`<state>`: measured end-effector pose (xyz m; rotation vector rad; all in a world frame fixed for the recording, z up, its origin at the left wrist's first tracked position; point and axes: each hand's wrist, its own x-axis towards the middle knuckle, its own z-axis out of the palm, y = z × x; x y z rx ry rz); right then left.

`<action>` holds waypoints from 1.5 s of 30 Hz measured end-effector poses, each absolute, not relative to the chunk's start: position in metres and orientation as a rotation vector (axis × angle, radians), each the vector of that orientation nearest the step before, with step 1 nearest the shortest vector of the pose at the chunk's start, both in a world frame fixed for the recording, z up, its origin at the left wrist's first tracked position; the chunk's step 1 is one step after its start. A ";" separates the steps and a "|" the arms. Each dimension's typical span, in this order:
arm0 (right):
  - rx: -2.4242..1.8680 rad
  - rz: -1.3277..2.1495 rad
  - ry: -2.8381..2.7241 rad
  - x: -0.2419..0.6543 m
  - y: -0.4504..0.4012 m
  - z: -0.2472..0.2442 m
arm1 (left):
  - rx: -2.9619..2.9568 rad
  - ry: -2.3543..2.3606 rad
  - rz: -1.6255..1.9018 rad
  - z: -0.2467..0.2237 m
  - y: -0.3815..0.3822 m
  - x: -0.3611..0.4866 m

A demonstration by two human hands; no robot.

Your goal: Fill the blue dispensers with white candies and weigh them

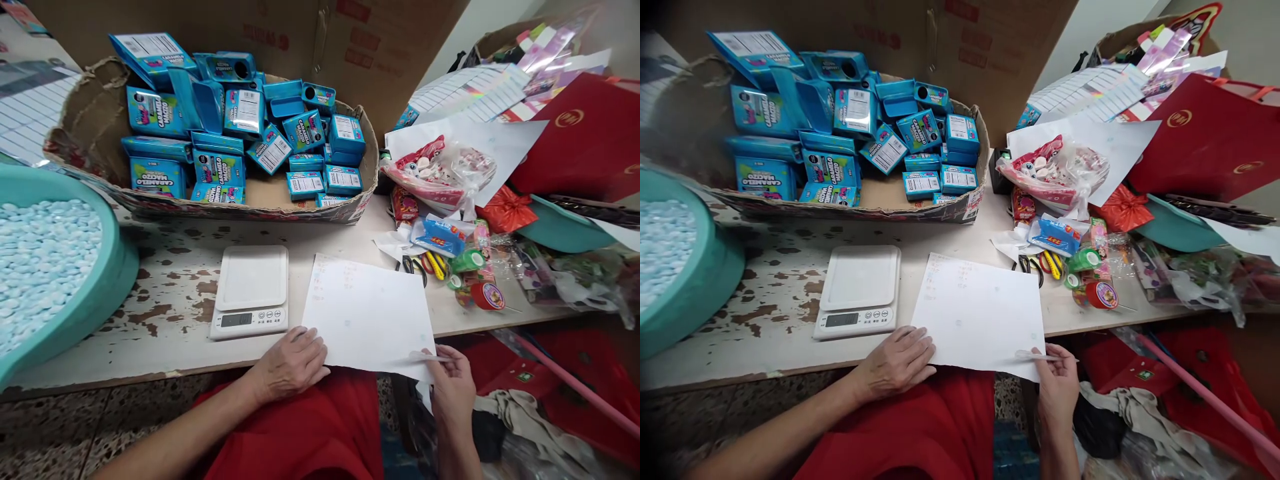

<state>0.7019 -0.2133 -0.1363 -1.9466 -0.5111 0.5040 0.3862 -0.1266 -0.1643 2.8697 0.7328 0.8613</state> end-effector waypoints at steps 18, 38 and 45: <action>-1.931 0.584 -0.480 0.678 -0.237 -0.121 | 0.158 0.835 0.434 -0.160 -0.182 0.458; -1.774 0.784 -0.400 0.704 -0.244 -0.086 | 0.765 0.945 0.484 -0.137 -0.163 0.447; -1.809 0.624 -0.509 0.690 -0.238 -0.075 | 0.735 1.052 0.524 -0.138 -0.154 0.454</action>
